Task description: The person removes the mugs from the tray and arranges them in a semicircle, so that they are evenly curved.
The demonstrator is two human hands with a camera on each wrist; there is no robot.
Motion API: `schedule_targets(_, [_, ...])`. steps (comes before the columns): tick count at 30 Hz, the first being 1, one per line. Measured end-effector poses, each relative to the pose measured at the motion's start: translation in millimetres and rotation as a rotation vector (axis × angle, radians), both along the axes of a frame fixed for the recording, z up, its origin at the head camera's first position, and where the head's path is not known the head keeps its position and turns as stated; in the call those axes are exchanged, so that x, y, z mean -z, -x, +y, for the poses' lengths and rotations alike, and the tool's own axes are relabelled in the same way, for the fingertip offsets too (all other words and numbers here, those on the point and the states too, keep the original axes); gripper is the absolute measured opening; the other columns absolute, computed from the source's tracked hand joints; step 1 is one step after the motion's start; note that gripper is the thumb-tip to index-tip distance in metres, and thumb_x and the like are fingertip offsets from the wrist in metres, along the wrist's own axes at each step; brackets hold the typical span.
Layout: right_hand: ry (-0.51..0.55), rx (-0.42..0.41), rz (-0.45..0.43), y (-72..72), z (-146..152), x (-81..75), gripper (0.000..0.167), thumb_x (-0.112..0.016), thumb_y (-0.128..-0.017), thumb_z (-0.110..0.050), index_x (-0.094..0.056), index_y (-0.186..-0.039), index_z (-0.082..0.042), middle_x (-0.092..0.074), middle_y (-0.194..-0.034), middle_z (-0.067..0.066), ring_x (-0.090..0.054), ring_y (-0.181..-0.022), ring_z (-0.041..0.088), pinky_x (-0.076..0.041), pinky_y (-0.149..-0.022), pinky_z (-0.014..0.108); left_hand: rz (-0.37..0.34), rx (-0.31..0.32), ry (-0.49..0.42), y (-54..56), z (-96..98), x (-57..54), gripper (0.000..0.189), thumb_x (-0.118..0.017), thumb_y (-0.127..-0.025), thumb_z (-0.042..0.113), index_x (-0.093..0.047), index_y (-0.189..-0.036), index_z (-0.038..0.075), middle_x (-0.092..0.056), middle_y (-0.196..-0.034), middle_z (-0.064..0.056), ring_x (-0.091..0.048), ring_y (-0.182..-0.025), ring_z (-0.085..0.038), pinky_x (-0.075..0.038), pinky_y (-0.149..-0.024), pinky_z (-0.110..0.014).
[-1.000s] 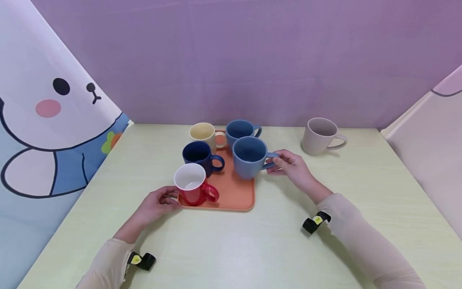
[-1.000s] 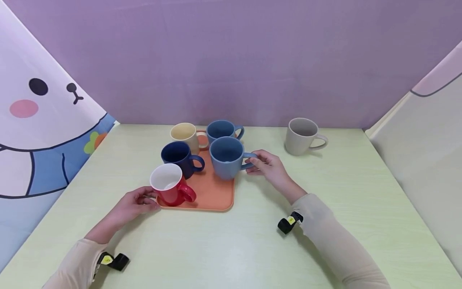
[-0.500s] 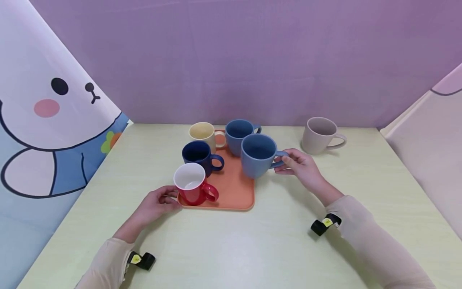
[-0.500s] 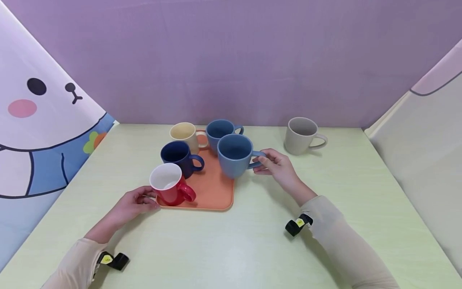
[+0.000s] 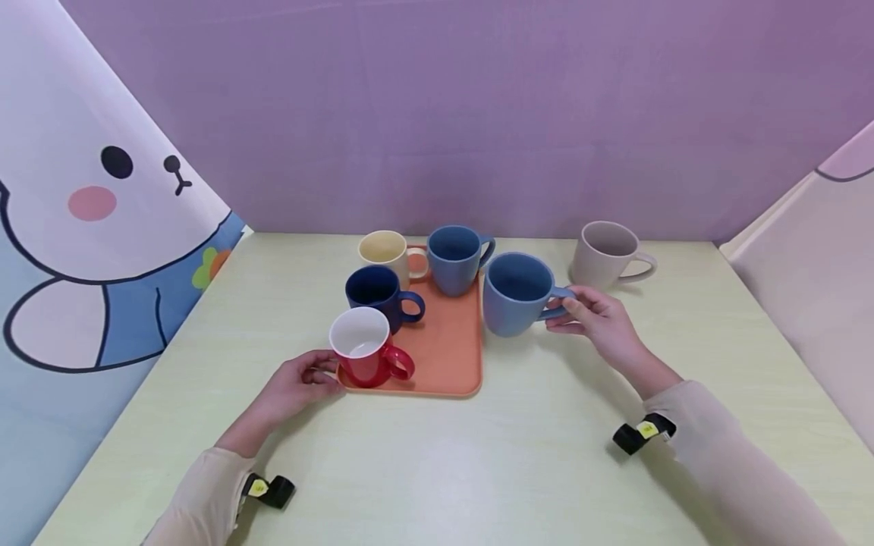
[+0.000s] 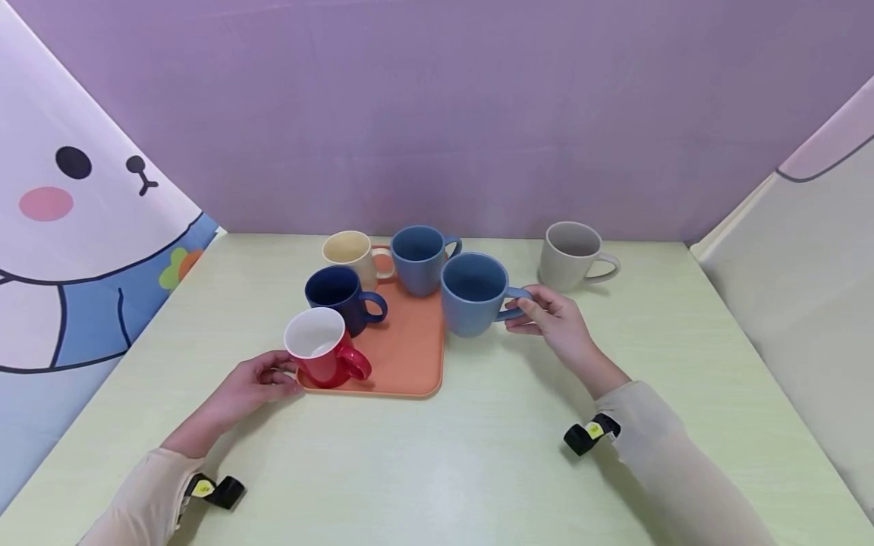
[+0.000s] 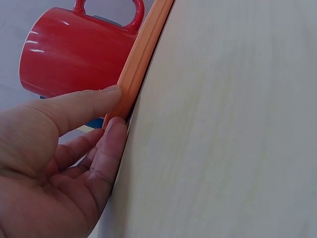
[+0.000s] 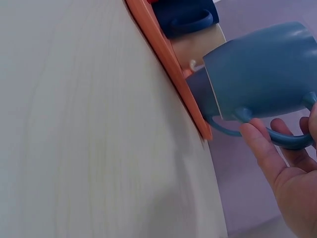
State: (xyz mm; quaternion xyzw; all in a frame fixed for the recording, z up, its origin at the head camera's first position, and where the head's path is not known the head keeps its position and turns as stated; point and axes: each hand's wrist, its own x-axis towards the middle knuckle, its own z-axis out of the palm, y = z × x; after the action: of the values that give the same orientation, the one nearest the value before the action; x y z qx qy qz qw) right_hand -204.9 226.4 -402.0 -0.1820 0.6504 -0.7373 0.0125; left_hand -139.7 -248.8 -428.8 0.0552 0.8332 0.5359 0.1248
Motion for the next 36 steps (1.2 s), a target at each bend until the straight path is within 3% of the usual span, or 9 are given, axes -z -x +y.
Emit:
schedule_targets(12, [0.010,0.046,0.015,-7.6,28,1.3,0.016,-0.052,-0.102,-0.002,-0.067,-0.108,-0.003,-0.073,-0.098,0.005,-0.073,-0.083,0.020,-0.058,-0.073,0.035,0.004,0.005,0.000,-0.8,0.8,-1.6,0.054,-0.072,-0.090,0.002,-0.047,-0.136,-0.012,-0.060,-0.121,-0.024,-0.064,-0.099,-0.029,-0.054,-0.081,-0.021])
schedule_targets(20, [0.006,0.062,0.020,-11.2,46,3.3,0.020,-0.051,-0.102,-0.002,-0.069,-0.108,-0.009,-0.073,-0.098,0.005,-0.074,-0.082,0.019,-0.058,-0.072,0.034,-0.009,-0.003,0.018,0.1,0.1,-0.6,0.054,-0.072,-0.090,0.004,-0.047,-0.136,-0.011,-0.059,-0.122,-0.024,-0.064,-0.099,-0.027,-0.054,-0.081,-0.021])
schedule_targets(28, [0.042,0.061,0.045,-16.2,64,1.8,0.017,-0.050,-0.102,0.001,-0.065,-0.110,0.004,-0.074,-0.099,0.007,-0.074,-0.082,0.021,-0.058,-0.072,0.034,0.006,0.008,-0.006,0.0,0.3,0.2,0.054,-0.071,-0.090,0.002,-0.047,-0.136,-0.012,-0.060,-0.120,-0.024,-0.064,-0.098,-0.028,-0.053,-0.081,-0.021])
schedule_targets(36, [0.042,0.097,0.046,-19.8,83,2.4,0.019,-0.049,-0.102,0.001,-0.066,-0.110,0.000,-0.074,-0.101,0.007,-0.074,-0.081,0.020,-0.058,-0.071,0.033,0.003,0.009,-0.012,-0.6,1.0,-0.9,0.054,-0.071,-0.090,0.002,-0.046,-0.137,-0.012,-0.059,-0.121,-0.024,-0.064,-0.098,-0.028,-0.054,-0.081,-0.022])
